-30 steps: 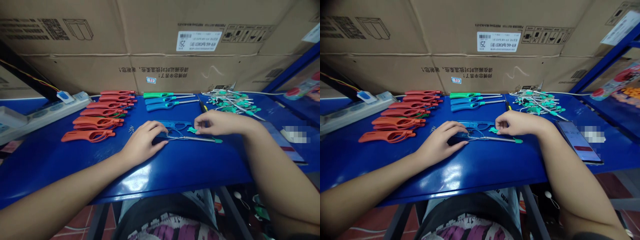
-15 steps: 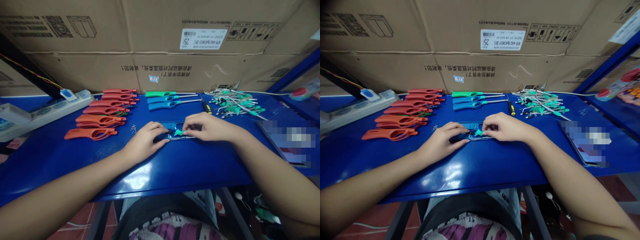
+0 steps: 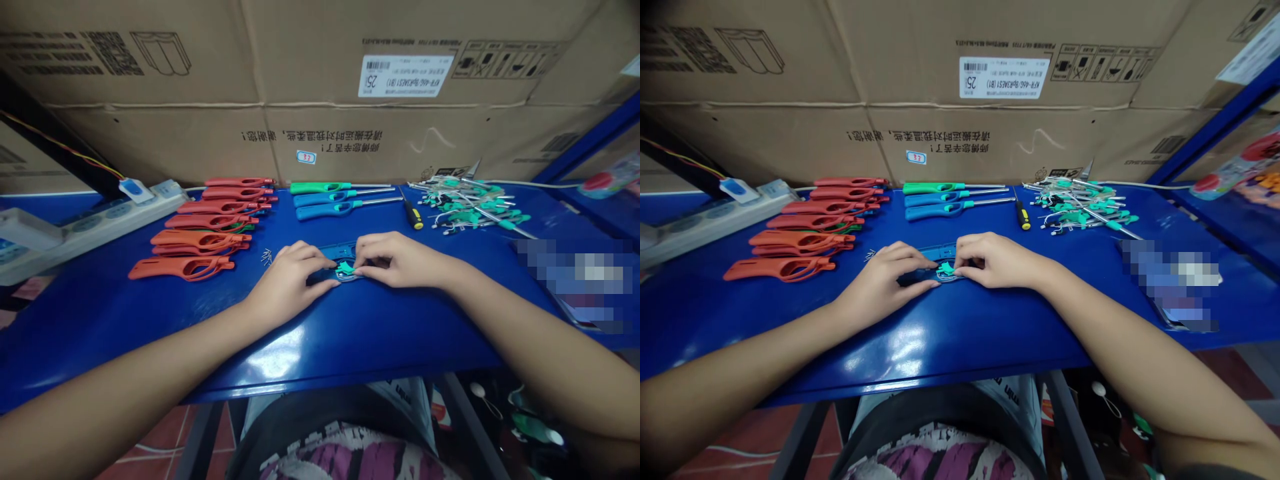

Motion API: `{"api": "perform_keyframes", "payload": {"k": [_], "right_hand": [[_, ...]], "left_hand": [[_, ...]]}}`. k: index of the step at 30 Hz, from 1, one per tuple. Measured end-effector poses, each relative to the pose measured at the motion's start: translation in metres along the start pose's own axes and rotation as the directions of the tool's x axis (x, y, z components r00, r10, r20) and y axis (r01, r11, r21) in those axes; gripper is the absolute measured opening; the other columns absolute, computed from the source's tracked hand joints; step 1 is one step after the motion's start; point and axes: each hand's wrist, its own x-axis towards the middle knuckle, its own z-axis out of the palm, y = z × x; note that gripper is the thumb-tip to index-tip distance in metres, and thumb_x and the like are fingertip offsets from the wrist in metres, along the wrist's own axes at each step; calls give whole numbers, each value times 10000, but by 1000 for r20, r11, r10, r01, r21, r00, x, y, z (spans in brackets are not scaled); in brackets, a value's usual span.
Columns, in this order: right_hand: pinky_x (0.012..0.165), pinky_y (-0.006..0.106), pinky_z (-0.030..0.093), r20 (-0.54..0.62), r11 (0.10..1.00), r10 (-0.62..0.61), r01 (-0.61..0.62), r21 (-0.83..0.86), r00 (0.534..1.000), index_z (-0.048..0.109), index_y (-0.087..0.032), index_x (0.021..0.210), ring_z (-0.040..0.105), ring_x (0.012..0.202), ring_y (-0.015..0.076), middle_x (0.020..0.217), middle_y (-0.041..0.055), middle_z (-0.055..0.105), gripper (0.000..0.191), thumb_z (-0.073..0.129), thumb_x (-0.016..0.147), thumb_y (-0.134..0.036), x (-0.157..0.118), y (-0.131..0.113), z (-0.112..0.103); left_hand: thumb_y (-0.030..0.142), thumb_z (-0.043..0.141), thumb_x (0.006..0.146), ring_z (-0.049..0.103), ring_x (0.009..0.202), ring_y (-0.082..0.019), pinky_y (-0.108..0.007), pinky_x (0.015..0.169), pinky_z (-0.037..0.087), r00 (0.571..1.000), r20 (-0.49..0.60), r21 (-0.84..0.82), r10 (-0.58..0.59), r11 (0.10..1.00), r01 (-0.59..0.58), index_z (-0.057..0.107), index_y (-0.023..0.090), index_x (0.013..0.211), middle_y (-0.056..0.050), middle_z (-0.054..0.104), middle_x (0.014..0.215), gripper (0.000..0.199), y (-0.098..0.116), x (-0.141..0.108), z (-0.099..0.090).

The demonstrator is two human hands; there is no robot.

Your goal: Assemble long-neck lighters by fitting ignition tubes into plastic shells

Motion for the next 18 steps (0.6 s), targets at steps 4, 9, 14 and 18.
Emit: {"api": "perform_keyframes", "payload": {"k": [4,9,14,18], "right_hand": [[715,265,441,10,993,-58,59,-106,998,719,-155,893,627,809,150,913,56,675,159,576,954,-187,-1,-4,0],[653,260,393,79,956,-40,61,-287,996,729,-162,908,609,753,140,902,43,665,200,538,962,-184,-3,-16,-4],[590,287,293,161,854,39,51,-518,986,710,-166,867,542,670,134,899,43,657,211,519,955,-179,0,-31,-4],[551,314,191,217,757,131,44,-651,967,697,-157,868,475,596,126,918,57,668,182,529,937,-151,5,-45,0]], "left_hand": [[304,765,873,621,972,-241,-412,877,490,1000,-9,-34,-10,999,10,744,170,1061,-68,731,996,232,0,0,1],[313,755,883,622,965,-238,-401,860,495,1000,3,-13,1,1000,-1,747,170,1062,-65,731,984,229,1,0,0],[319,685,938,611,960,-241,-391,808,483,997,45,115,68,991,-73,758,194,1090,-63,717,993,211,7,-2,-3],[310,637,964,613,939,-252,-391,772,485,995,64,215,77,972,-89,761,184,1076,-73,713,990,209,11,-3,-2]]}}
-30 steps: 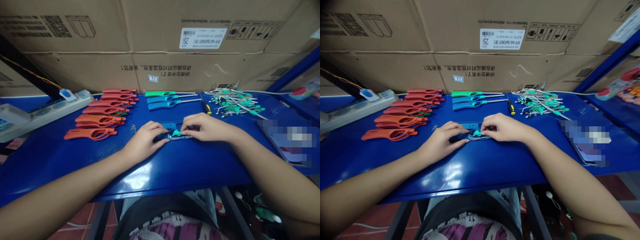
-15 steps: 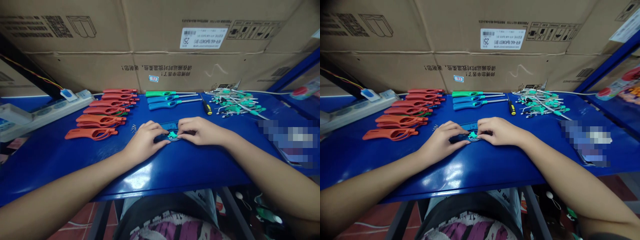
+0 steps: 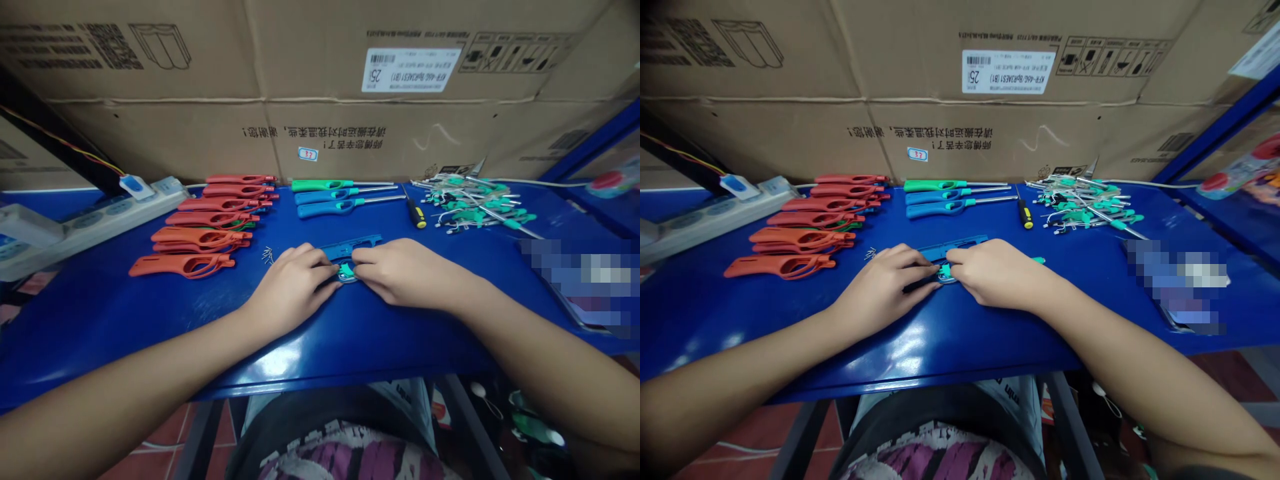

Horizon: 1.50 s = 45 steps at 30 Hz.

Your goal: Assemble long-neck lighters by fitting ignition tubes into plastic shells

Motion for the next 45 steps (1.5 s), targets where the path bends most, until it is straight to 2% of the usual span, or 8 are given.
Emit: {"api": "perform_keyframes", "payload": {"k": [3,7,11,15,20,29,38,45], "right_hand": [[546,324,158,55,999,25,-23,-49,998,704,-147,905,457,574,124,927,66,670,161,544,917,-129,1,-5,-3],[553,322,186,13,1000,21,-21,-10,1000,712,-154,884,471,578,127,933,66,669,224,512,968,-208,-1,-3,-2],[601,301,306,-84,982,54,-38,184,995,729,-155,890,556,669,143,932,70,666,306,489,1015,-299,-3,6,6],[697,278,405,-181,898,110,-20,439,977,719,-151,886,615,806,165,923,70,660,217,584,979,-292,0,14,16],[688,263,421,-182,793,159,-16,609,970,708,-160,861,595,774,149,883,48,652,129,676,922,-269,5,17,23],[635,242,401,-122,679,279,-105,727,953,684,-150,766,541,661,110,756,4,616,171,770,833,-283,10,19,26],[612,241,410,-108,655,234,-75,752,966,702,-149,836,535,655,108,803,26,622,275,666,911,-412,6,25,23],[648,246,435,-103,678,203,-64,733,974,723,-155,850,583,724,124,849,36,656,135,696,886,-282,6,25,23]], "left_hand": [[313,631,967,627,921,-261,-403,773,503,1000,-7,38,11,999,-10,761,170,1066,-82,723,971,218,2,0,0],[284,634,966,655,914,-250,-396,833,546,999,-29,-21,27,999,-28,751,121,1085,-103,736,967,233,2,-2,1],[293,634,967,669,915,-257,-404,845,568,998,-55,-58,35,998,-39,738,96,1095,-121,744,998,256,0,-3,3],[297,615,979,663,947,-257,-409,869,569,998,-41,-73,43,996,-46,735,106,1095,-122,741,1024,254,-1,-4,3],[323,558,1006,650,974,-258,-406,867,567,1000,12,-18,26,1000,-26,741,131,1090,-122,722,1048,278,5,-4,-3],[294,485,1027,619,978,-293,-462,882,555,991,133,106,-28,994,14,704,93,1201,-155,669,1064,344,16,-5,-9],[218,493,1021,608,1022,-267,-422,911,561,990,136,19,-40,999,38,690,112,1211,-134,661,1080,294,11,-6,-9],[214,446,1031,612,991,-273,-421,872,566,983,179,110,-48,994,29,698,109,1164,-136,670,1060,304,16,-4,-13]]}}
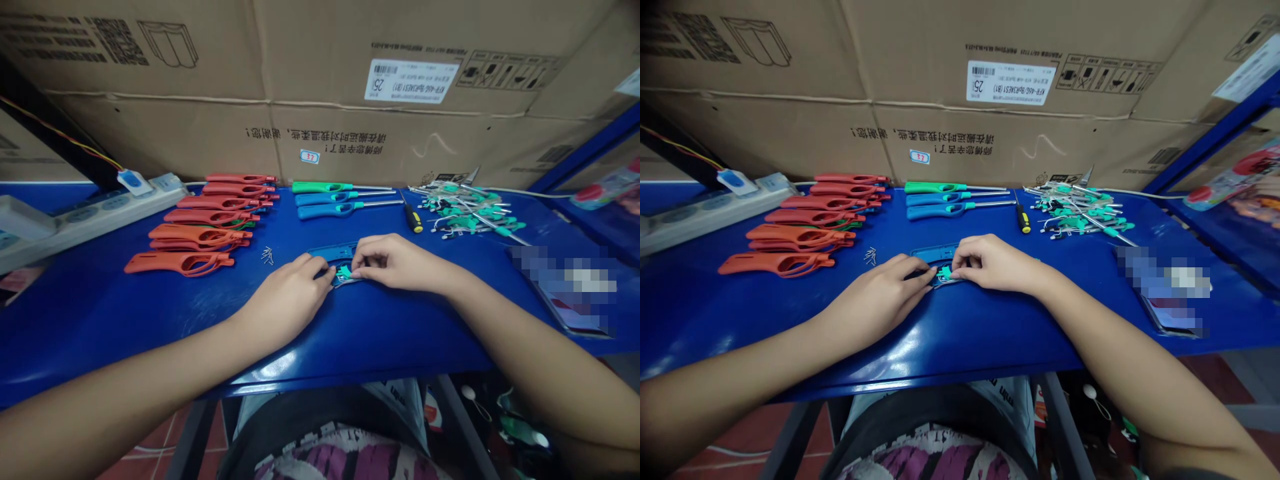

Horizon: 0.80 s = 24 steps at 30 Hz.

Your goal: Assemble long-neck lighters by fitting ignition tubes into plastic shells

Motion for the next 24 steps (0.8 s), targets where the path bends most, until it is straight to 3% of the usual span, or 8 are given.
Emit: {"api": "perform_keyframes", "payload": {"k": [8,18,24], "right_hand": [[664,260,449,0,999,-26,26,-44,1000,720,-154,843,588,729,132,848,43,661,143,694,896,-284,-1,-1,-1],[599,239,424,-14,995,-78,77,-64,997,697,-149,823,528,625,93,814,21,619,154,698,891,-287,-2,0,-1],[568,234,452,-37,998,-46,47,39,998,696,-161,919,549,565,76,894,37,664,215,658,916,-373,-5,3,-15]], "left_hand": [[206,470,1022,599,992,-276,-416,876,553,1000,13,27,13,1000,-14,691,107,1176,-135,665,1092,287,-1,1,1],[174,498,999,605,939,-267,-406,840,544,998,13,179,66,982,-67,670,112,1242,-133,674,1069,303,-1,-2,5],[156,490,995,612,973,-289,-431,834,555,998,-9,141,59,988,-57,642,122,1312,-150,664,1139,353,-3,-2,6]]}}
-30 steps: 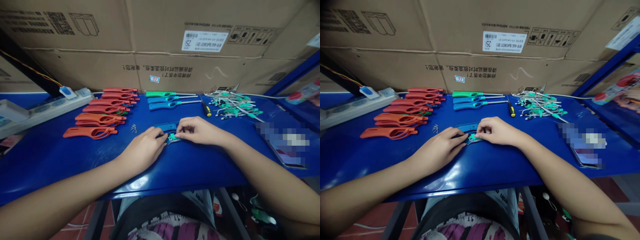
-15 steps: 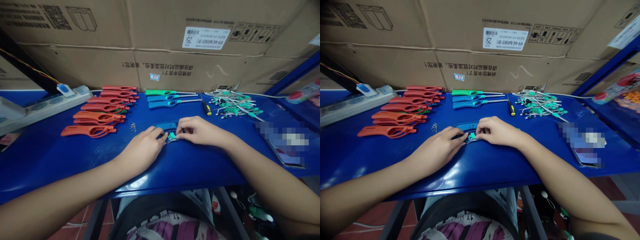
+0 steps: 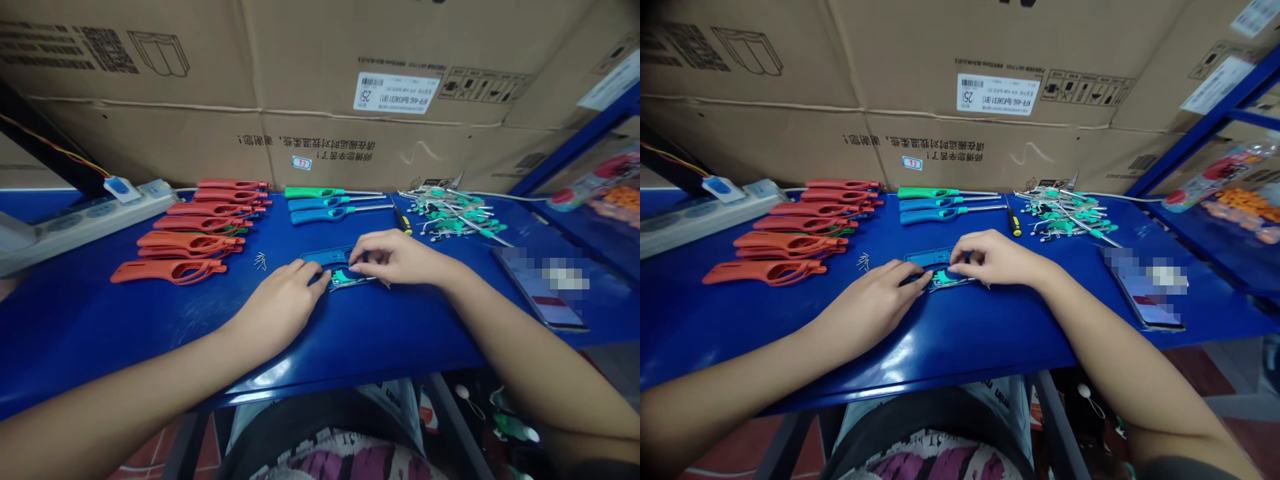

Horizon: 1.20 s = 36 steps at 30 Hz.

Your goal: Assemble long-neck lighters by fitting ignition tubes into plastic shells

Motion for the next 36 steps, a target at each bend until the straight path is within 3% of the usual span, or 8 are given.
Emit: {"api": "perform_keyframes", "payload": {"k": [3,6,9,12,17,22,28,36], "right_hand": [[587,257,442,-187,990,43,-67,-121,981,707,-170,952,566,589,110,841,38,693,223,613,927,-371,-4,11,-17],[583,290,398,-401,894,91,-252,-370,911,735,-178,1003,524,547,147,640,7,619,215,580,899,-286,-10,31,-39],[592,312,405,-639,806,138,-460,-371,757,735,-164,1084,504,541,174,601,11,561,334,513,835,-159,-18,52,-61],[686,361,471,-771,777,109,-538,-328,628,738,-155,1027,571,668,216,794,93,649,348,455,826,-137,-24,71,-79],[906,447,494,-768,666,157,-640,-383,621,734,-149,990,616,982,304,1038,168,648,336,495,756,-109,-36,99,-97],[936,494,470,-749,390,462,-867,-310,475,766,-151,978,600,1083,399,1074,188,642,285,584,761,-185,-43,114,-96],[938,383,480,-706,409,522,-867,-284,478,737,-167,1029,644,1055,312,1132,155,677,335,535,769,-106,-43,123,-98],[862,409,506,-662,434,603,-879,-197,445,625,-206,1137,661,998,323,1099,130,715,498,586,655,-88,-47,131,-100]], "left_hand": [[161,489,999,614,989,-293,-445,852,560,1000,0,-57,-3,998,3,647,121,1314,-149,661,1156,355,-2,0,-1],[181,465,1014,623,1000,-294,-456,863,563,1000,-25,-105,-3,995,1,654,118,1310,-156,665,1151,357,-4,0,-2],[177,465,1013,633,1010,-298,-464,860,568,999,-35,-120,-6,993,2,665,114,1293,-160,673,1138,349,-4,0,-3],[179,481,1009,639,1017,-303,-473,870,570,1000,-23,-124,-16,992,13,671,115,1281,-157,680,1138,338,-4,0,-3],[184,484,1011,637,1063,-311,-489,915,562,1000,-14,-147,-20,989,18,652,104,1306,-159,682,1158,349,-5,0,-3],[191,473,1018,639,1058,-302,-488,912,566,999,-29,-167,-16,986,10,665,124,1297,-152,676,1175,345,-7,0,-1],[173,494,1005,636,1052,-300,-490,915,563,999,-38,-173,-11,985,4,666,122,1299,-152,672,1170,345,-7,0,0],[173,501,1000,632,1041,-305,-498,907,563,999,-43,-173,-10,985,3,670,128,1295,-147,672,1166,343,-8,0,1]]}}
